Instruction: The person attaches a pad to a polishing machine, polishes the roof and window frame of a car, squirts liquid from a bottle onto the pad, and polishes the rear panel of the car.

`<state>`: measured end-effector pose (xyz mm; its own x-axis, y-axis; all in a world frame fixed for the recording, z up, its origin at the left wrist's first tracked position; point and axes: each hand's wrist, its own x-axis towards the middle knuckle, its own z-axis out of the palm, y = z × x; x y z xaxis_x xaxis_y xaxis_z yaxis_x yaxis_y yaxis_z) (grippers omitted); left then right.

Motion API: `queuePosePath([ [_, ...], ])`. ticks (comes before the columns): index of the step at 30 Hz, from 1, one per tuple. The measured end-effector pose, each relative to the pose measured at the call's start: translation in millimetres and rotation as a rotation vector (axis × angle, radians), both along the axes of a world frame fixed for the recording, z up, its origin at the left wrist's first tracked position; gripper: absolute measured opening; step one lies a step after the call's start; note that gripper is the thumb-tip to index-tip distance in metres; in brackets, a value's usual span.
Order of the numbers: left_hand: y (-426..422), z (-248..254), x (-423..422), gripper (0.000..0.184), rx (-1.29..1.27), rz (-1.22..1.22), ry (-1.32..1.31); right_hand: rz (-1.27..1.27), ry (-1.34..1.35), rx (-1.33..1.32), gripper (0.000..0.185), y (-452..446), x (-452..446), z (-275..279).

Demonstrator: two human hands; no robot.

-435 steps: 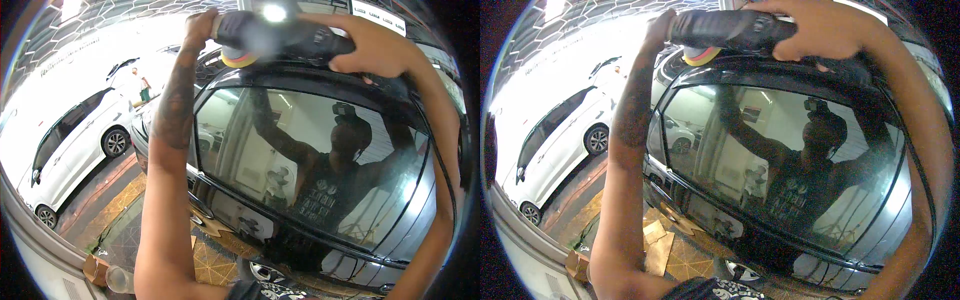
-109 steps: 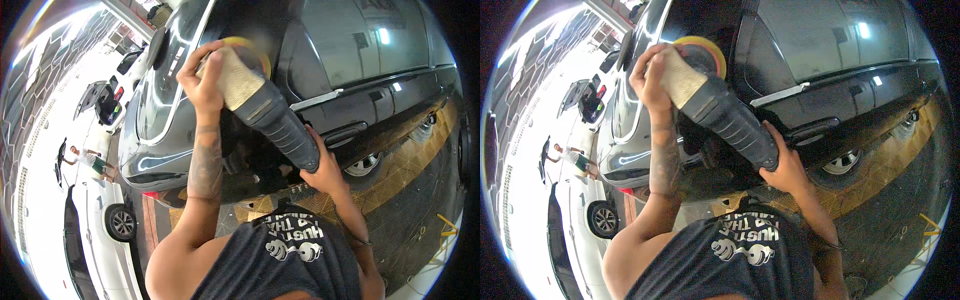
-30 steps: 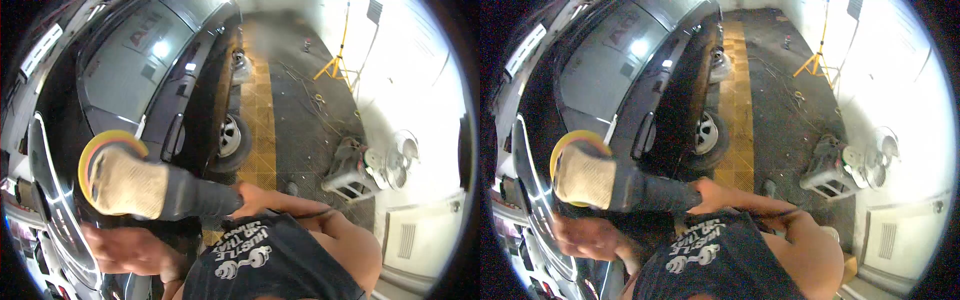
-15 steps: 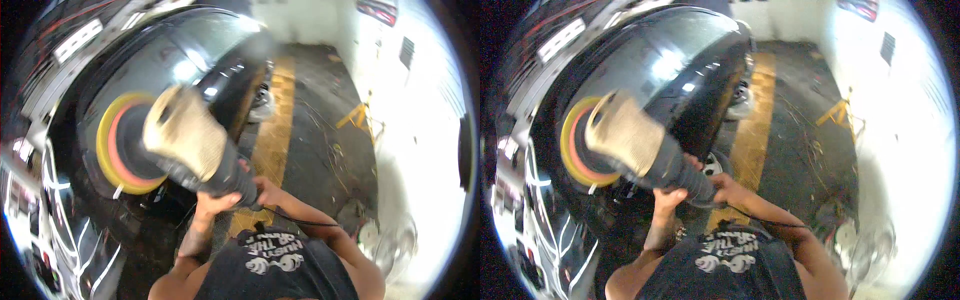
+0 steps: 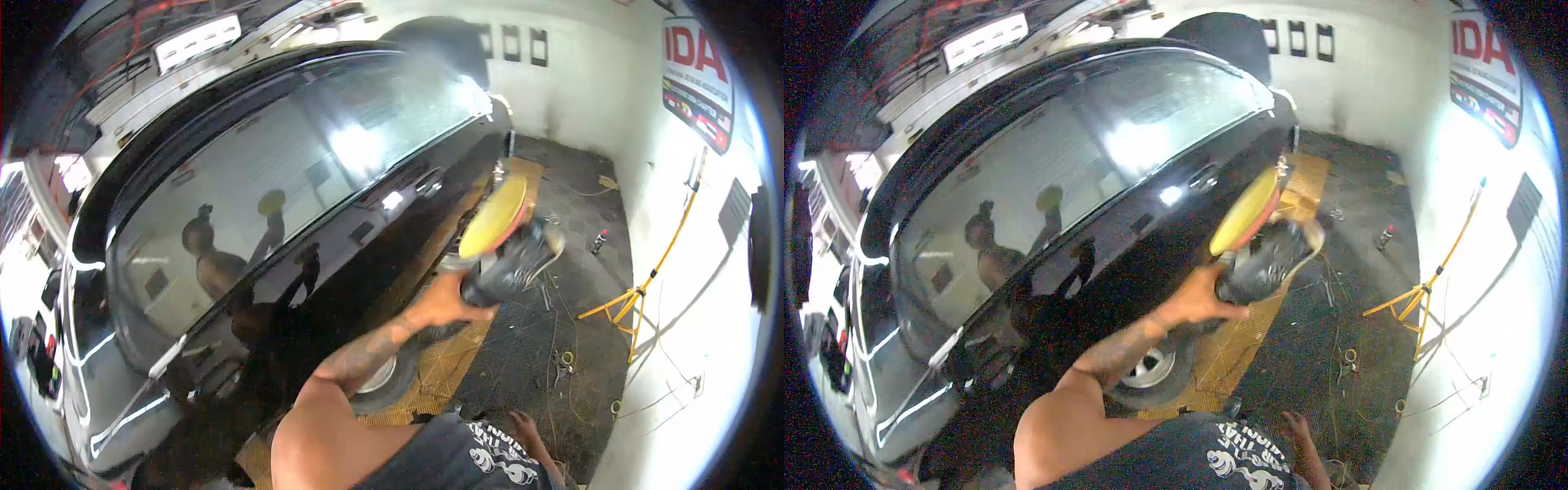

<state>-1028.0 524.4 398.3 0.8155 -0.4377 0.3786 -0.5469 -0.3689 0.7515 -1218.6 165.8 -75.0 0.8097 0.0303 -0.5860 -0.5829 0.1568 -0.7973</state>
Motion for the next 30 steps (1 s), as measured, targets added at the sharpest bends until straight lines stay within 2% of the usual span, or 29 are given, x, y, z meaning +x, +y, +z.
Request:
queuePosePath([
  [1, -11.5, -64.7, 41.7, 0.086, 0.018, -0.056, 0.006, 0.017, 0.262, -0.193, 0.060, -48.5, -10.9, -4.7],
  [2, -25.2, -69.2, 47.2, 0.089, 0.098, -0.081, 0.330, -0.046, 0.429, -0.317, 0.057, -82.1, -29.3, -6.1],
  [3, -35.9, -117.6, 77.3, 0.092, 0.119, -0.122, 0.452, -0.130, 0.520, -0.372, 0.055, -110.1, -47.3, -7.6],
  [4, -49.1, -145.9, 93.0, 0.087, 0.170, -0.104, 0.545, -0.205, 0.601, -0.400, 0.052, -132.7, -70.7, -8.0],
  [5, -57.4, -220.6, 120.3, 0.084, 0.128, -0.144, 0.475, -0.267, 0.669, -0.412, 0.050, -148.5, -89.0, -6.8],
  [7, -71.9, -312.9, 151.6, 0.078, 0.247, -0.225, 0.666, -0.336, 0.758, -0.398, 0.045, -165.6, -107.7, -4.4],
  [8, -83.7, -301.4, 148.0, 0.074, 0.411, -0.157, 0.821, -0.342, 0.786, -0.382, 0.043, -170.9, -110.2, -3.3],
  [11, -95.6, -450.6, 166.5, 0.070, 0.589, -0.234, 1.325, -0.286, 0.818, -0.329, 0.036, -176.1, -98.8, -12.5],
  [12, -96.1, -467.1, 165.5, 0.059, 0.535, -0.295, 1.394, -0.241, 0.799, -0.315, 0.034, -179.5, -89.3, -19.3],
  [14, -104.8, -449.0, 172.9, 0.054, 0.464, -0.227, 1.556, -0.131, 0.740, -0.319, 0.030, -195.3, -55.2, -32.2],
  [19, -162.2, -355.0, 214.4, 0.039, 0.079, 0.158, 1.826, 0.146, 0.559, -0.428, 0.021, -300.7, 88.2, -38.1],
  [21, -193.0, -314.6, 235.1, 0.033, -0.080, 0.246, 1.865, 0.412, 0.455, -0.582, 0.019, -359.5, 152.1, -33.3],
  [23, -224.5, -269.2, 257.9, 0.028, -0.239, 0.318, 1.878, 0.931, 0.218, -0.915, 0.018, -434.0, 237.8, -31.1],
  [24, -241.5, -251.7, 269.8, 0.026, -0.308, 0.346, 1.878, 0.965, 0.189, -0.988, 0.019, -468.9, 285.8, -23.4],
  [25, -258.7, -233.2, 283.1, 0.023, -0.371, 0.373, 1.870, 0.777, 0.228, -0.943, 0.019, -502.0, 332.9, -14.7],
  [26, -266.6, -233.0, 299.0, 0.024, -0.420, 0.389, 1.858, -0.091, 0.312, -0.550, 0.021, -520.7, 385.4, 28.6],
  [27, -278.1, -241.0, 313.5, 0.025, -0.442, 0.385, 1.843, -0.235, 0.208, -0.424, 0.020, -553.3, 435.9, 41.7],
  [28, -286.7, -250.7, 329.1, 0.025, -0.455, 0.384, 1.820, -0.261, 0.171, -0.536, 0.020, -574.5, 488.1, 55.5],
  [30, -309.8, -277.8, 361.5, 0.027, -0.470, 0.391, 1.767, -0.174, 0.118, -0.569, 0.039, -601.6, 591.6, 94.5],
])
